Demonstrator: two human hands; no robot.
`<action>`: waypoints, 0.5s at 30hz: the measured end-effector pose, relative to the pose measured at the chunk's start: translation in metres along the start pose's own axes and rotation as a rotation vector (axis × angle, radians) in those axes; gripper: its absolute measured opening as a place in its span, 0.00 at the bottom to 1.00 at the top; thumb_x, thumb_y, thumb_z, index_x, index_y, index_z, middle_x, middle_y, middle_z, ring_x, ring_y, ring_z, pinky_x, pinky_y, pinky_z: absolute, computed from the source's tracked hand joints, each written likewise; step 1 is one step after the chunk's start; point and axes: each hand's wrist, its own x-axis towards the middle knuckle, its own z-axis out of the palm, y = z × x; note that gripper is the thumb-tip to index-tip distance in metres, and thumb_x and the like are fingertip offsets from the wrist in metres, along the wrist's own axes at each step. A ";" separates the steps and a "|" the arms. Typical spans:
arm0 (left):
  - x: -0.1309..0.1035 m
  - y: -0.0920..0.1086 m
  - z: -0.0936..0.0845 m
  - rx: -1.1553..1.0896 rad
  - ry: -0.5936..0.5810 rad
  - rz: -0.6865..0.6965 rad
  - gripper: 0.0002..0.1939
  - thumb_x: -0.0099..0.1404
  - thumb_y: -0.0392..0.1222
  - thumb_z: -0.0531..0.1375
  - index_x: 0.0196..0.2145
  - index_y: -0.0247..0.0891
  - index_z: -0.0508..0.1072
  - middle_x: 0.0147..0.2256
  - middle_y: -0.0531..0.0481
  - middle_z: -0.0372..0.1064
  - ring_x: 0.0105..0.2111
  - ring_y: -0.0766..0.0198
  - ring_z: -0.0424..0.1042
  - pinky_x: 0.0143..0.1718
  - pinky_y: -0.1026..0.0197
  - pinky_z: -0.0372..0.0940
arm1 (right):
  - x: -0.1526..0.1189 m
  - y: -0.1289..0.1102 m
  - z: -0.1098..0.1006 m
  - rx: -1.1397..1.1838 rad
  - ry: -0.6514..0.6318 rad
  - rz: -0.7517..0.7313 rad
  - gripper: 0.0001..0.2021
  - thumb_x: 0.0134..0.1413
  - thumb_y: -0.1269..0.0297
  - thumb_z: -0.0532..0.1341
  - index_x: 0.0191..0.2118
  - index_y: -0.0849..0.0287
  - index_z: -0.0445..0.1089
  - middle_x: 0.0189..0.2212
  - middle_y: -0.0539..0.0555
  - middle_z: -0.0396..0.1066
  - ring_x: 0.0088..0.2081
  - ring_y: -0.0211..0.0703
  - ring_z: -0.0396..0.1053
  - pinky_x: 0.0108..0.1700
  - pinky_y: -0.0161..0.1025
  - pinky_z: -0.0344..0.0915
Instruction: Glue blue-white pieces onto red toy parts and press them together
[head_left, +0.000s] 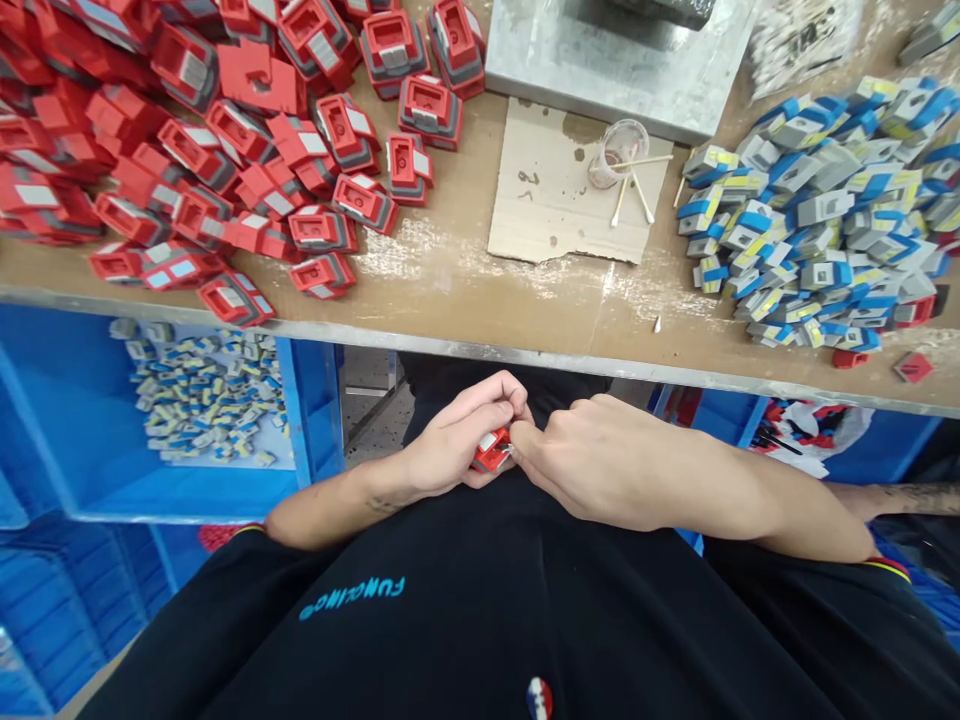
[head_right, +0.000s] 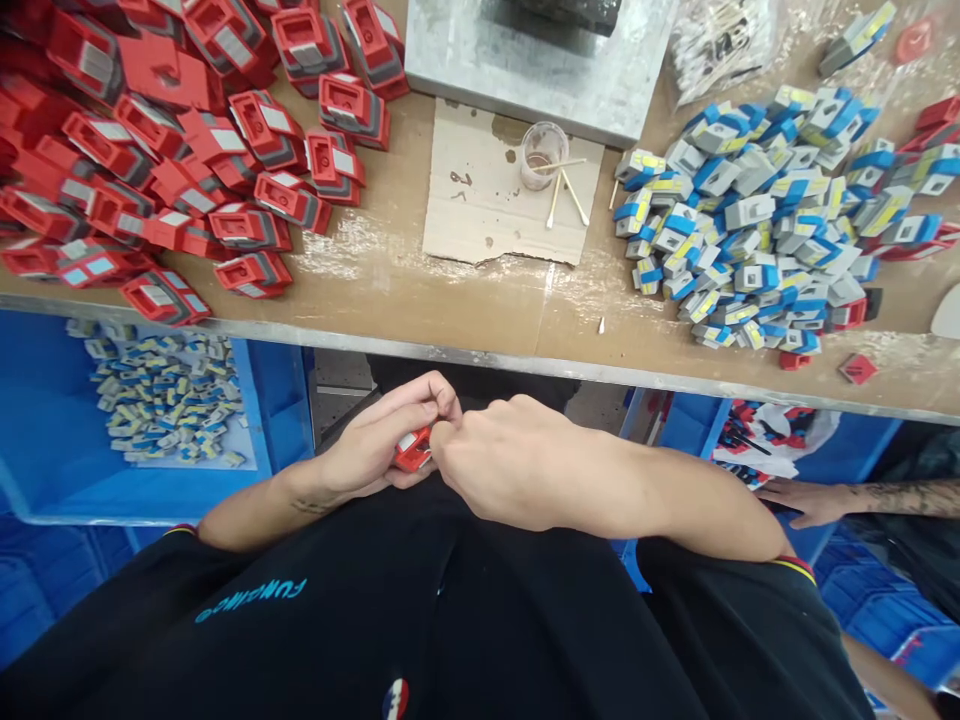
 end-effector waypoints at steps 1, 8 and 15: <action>0.000 -0.001 0.000 -0.010 -0.002 -0.037 0.11 0.69 0.45 0.61 0.35 0.39 0.62 0.28 0.58 0.64 0.15 0.77 0.55 0.11 0.75 0.46 | 0.001 0.001 0.000 0.015 -0.019 -0.016 0.15 0.74 0.70 0.49 0.47 0.65 0.73 0.29 0.60 0.80 0.27 0.47 0.77 0.27 0.39 0.46; 0.000 -0.013 -0.001 -0.048 -0.047 -0.255 0.09 0.67 0.44 0.59 0.36 0.42 0.60 0.19 0.60 0.61 0.13 0.73 0.51 0.10 0.76 0.44 | 0.006 0.007 0.005 0.093 -0.151 -0.103 0.15 0.73 0.70 0.49 0.45 0.64 0.74 0.31 0.60 0.81 0.28 0.46 0.75 0.27 0.40 0.48; -0.001 -0.018 -0.003 -0.050 -0.064 -0.338 0.09 0.67 0.43 0.59 0.36 0.42 0.59 0.18 0.59 0.61 0.14 0.71 0.54 0.10 0.76 0.45 | 0.011 0.010 0.011 0.123 -0.197 -0.163 0.15 0.74 0.70 0.50 0.43 0.63 0.74 0.35 0.60 0.81 0.29 0.44 0.73 0.27 0.41 0.47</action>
